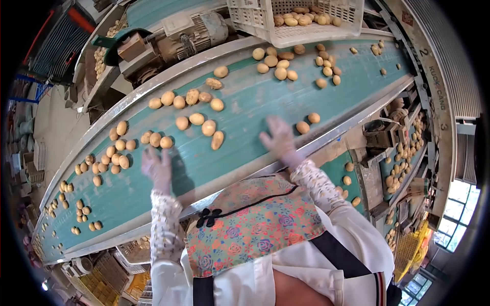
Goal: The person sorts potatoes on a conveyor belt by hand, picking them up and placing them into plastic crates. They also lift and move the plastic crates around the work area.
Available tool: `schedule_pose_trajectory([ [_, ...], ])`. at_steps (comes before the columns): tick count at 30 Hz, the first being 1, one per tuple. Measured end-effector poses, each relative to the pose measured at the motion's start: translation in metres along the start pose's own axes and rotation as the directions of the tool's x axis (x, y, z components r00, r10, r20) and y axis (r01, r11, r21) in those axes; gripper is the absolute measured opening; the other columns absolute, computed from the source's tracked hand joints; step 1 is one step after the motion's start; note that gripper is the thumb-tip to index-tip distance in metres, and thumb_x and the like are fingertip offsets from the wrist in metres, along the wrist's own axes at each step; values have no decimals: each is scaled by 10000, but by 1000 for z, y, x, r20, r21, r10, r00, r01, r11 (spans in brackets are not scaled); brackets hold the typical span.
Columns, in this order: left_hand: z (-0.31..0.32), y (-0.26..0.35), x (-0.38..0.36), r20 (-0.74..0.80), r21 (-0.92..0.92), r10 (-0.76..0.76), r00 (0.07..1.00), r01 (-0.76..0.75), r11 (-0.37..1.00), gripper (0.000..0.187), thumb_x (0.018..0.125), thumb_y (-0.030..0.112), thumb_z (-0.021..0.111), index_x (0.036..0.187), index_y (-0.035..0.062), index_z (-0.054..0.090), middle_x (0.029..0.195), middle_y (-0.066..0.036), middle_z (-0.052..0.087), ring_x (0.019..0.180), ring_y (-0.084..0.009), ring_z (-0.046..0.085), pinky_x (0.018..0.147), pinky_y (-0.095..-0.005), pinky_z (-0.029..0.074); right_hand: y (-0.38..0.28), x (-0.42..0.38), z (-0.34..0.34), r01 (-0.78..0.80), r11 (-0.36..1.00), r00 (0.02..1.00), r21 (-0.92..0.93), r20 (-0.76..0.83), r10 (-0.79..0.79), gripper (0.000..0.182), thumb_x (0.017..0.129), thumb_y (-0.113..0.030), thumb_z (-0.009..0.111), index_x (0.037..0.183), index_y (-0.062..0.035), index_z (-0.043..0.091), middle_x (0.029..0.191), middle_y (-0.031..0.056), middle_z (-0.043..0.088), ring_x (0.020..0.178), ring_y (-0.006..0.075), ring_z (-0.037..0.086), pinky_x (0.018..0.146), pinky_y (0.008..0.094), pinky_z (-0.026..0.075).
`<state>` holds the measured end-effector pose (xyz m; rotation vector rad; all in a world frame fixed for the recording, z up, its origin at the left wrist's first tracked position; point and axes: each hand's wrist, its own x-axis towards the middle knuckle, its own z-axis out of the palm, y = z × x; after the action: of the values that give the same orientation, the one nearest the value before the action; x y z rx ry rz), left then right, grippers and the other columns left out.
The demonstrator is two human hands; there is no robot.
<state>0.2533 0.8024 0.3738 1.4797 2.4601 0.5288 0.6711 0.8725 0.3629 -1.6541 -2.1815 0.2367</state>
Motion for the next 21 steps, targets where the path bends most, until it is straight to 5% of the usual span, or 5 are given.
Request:
schedule_pose_trajectory([
  [4, 39, 107, -23, -194, -11, 383, 903, -392, 920, 680, 825, 485, 703, 1263, -9, 537, 1257, -283, 545, 1224, -432, 507, 1037, -504, 397, -32, -19, -21, 179, 972, 981, 152, 40, -187, 540, 770, -278, 744, 1252, -76, 607, 1276, 181, 593, 1177, 387, 556, 980, 511, 444],
  [5, -7, 134, -24, 448, -234, 331, 831, -248, 940, 648, 855, 510, 666, 1299, 56, 538, 1285, -235, 537, 1213, -397, 540, 1018, -481, 442, -22, -28, -17, 130, 985, 992, 113, -17, -129, 514, 769, -267, 751, 1230, -72, 634, 1277, 183, 608, 1184, 384, 567, 999, 507, 450],
  [7, 15, 140, -30, 265, -378, 605, 751, -497, 781, 471, 852, 416, 677, 1188, 97, 592, 1238, -166, 569, 1011, -376, 613, 856, -520, 513, 14, -31, -31, -36, 999, 997, 20, -63, 38, 495, 778, -241, 755, 1230, -68, 650, 1294, 187, 613, 1212, 391, 559, 1009, 504, 450],
  [16, 41, 45, 107, -192, 220, 291, 937, -248, 944, 688, 853, 484, 675, 1404, 98, 532, 1476, -218, 449, 1345, -484, 383, 1103, -625, 297, 30, -76, -53, -273, 939, 956, -211, 46, 289, 623, 797, -317, 735, 1347, -79, 566, 1355, 142, 549, 1245, 383, 501, 1071, 537, 345],
  [21, -5, 77, -16, 80, 192, 559, 825, -563, 804, 643, 799, 368, 755, 1331, 48, 591, 1486, -209, 432, 1360, -487, 344, 1151, -646, 214, -28, -17, -20, 45, 998, 997, 53, 56, -48, 355, 819, -266, 702, 1135, -105, 678, 1137, 153, 652, 1065, 349, 606, 921, 502, 470],
])
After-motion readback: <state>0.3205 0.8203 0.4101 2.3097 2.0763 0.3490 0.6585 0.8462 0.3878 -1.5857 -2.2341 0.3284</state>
